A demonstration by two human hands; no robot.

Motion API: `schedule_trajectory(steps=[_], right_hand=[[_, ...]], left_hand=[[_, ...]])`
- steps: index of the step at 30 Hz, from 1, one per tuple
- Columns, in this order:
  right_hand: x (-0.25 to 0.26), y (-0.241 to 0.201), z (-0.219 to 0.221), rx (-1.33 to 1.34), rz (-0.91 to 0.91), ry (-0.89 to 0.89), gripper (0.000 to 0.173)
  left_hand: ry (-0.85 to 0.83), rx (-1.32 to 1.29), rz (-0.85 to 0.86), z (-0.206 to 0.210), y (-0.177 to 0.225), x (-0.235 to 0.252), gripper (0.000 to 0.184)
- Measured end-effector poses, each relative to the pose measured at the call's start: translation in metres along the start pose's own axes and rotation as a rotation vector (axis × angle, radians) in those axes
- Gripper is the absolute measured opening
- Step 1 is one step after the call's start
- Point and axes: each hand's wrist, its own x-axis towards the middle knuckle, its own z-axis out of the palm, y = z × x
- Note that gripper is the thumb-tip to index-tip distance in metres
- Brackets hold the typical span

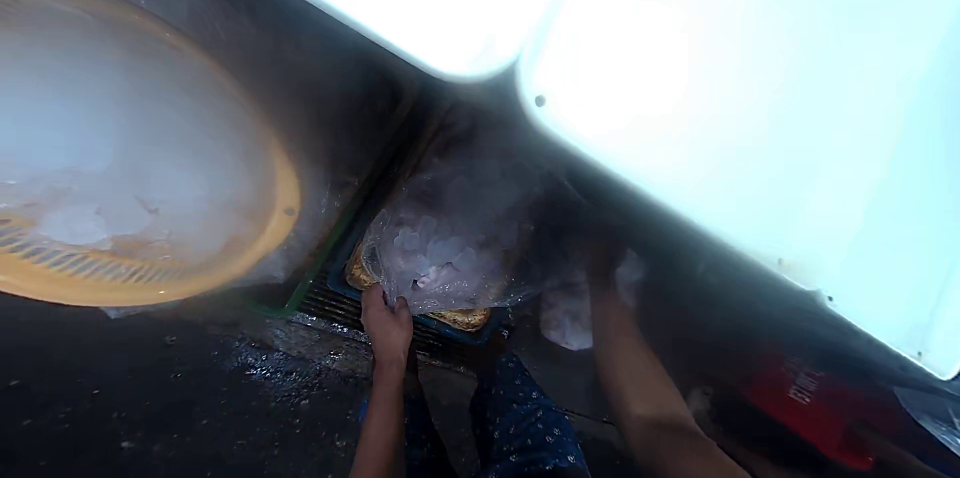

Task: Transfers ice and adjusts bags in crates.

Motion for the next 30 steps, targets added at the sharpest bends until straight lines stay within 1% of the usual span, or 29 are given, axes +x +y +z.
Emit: schedule_trajectory(steps=[2, 3, 4, 5, 6, 7, 8, 9, 10, 11, 12, 13, 14, 16, 18, 20, 21, 22, 23, 24, 26, 27, 28, 30], right_hand=[[-0.023, -0.025, 0.001, 0.062, -0.133, 0.157, 0.040], [-0.035, -0.039, 0.007, 0.112, -0.245, 0.188, 0.043], [-0.048, -0.054, 0.017, 0.154, -0.394, 0.162, 0.046], [-0.058, -0.070, 0.034, 0.182, -0.582, 0.139, 0.048], [-0.065, -0.086, 0.052, 0.166, -0.698, 0.062, 0.052], [-0.068, -0.099, 0.072, 0.155, -0.730, 0.005, 0.059], [-0.068, -0.109, 0.094, 0.189, -0.678, 0.008, 0.066], [-0.065, -0.119, 0.115, 0.263, -0.577, 0.042, 0.072], [-0.062, -0.134, 0.129, 0.347, -0.472, 0.075, 0.074], [-0.061, -0.154, 0.134, 0.374, -0.417, 0.069, 0.074], [-0.065, -0.170, 0.136, 0.361, -0.446, 0.044, 0.071], [-0.077, -0.175, 0.137, 0.325, -0.537, -0.014, 0.070], [-0.093, -0.169, 0.138, 0.274, -0.647, -0.093, 0.068], [-0.109, -0.150, 0.146, 0.169, -0.919, -0.128, 0.060], [-0.105, -0.132, 0.145, 0.028, -1.114, -0.167, 0.051], [-0.079, -0.128, 0.136, -0.023, -1.262, -0.129, 0.044], [-0.061, -0.132, 0.128, -0.026, -1.291, -0.129, 0.041], [-0.045, -0.137, 0.119, -0.017, -1.266, -0.204, 0.039], [-0.028, -0.142, 0.119, -0.020, -1.199, -0.292, 0.038], [-0.008, -0.150, 0.128, 0.001, -1.158, -0.314, 0.040], [0.016, -0.157, 0.159, 0.067, -1.190, -0.185, 0.053], [0.020, -0.157, 0.163, 0.054, -1.199, -0.172, 0.057], [0.020, -0.159, 0.158, 0.025, -1.192, -0.204, 0.057], [0.007, -0.159, 0.137, -0.023, -1.183, -0.254, 0.050]], left_hand=[[0.111, -0.333, 0.090, -0.001, 0.012, -0.009, 0.028], [0.138, -0.485, 0.138, -0.003, 0.021, -0.014, 0.026], [0.154, -0.588, 0.195, -0.008, 0.032, -0.018, 0.025], [0.164, -0.650, 0.258, -0.014, 0.042, -0.022, 0.022], [0.170, -0.701, 0.314, -0.019, 0.050, -0.026, 0.016], [0.174, -0.736, 0.353, -0.023, 0.057, -0.030, 0.015], [0.181, -0.749, 0.375, -0.028, 0.062, -0.034, 0.020], [0.185, -0.718, 0.382, -0.034, 0.065, -0.038, 0.025], [0.193, -0.672, 0.376, -0.040, 0.064, -0.040, 0.030], [0.208, -0.648, 0.370, -0.045, 0.060, -0.038, 0.033], [0.217, -0.650, 0.369, -0.049, 0.053, -0.037, 0.035], [0.228, -0.658, 0.372, -0.052, 0.045, -0.039, 0.036], [0.247, -0.665, 0.377, -0.056, 0.038, -0.045, 0.035], [0.315, -0.682, 0.410, -0.056, 0.036, -0.049, 0.033], [0.385, -0.675, 0.463, -0.059, 0.042, -0.049, 0.033], [0.439, -0.647, 0.502, -0.065, 0.043, -0.046, 0.033], [0.450, -0.631, 0.506, -0.069, 0.040, -0.045, 0.033], [0.449, -0.611, 0.505, -0.075, 0.036, -0.046, 0.033], [0.444, -0.595, 0.512, -0.079, 0.030, -0.045, 0.033], [0.434, -0.589, 0.529, -0.082, 0.025, -0.043, 0.033], [0.376, -0.581, 0.580, -0.087, 0.016, -0.042, 0.030], [0.339, -0.575, 0.602, -0.086, 0.014, -0.044, 0.030], [0.302, -0.571, 0.628, -0.085, 0.012, -0.047, 0.030], [0.232, -0.533, 0.696, -0.086, 0.006, -0.057, 0.034]])
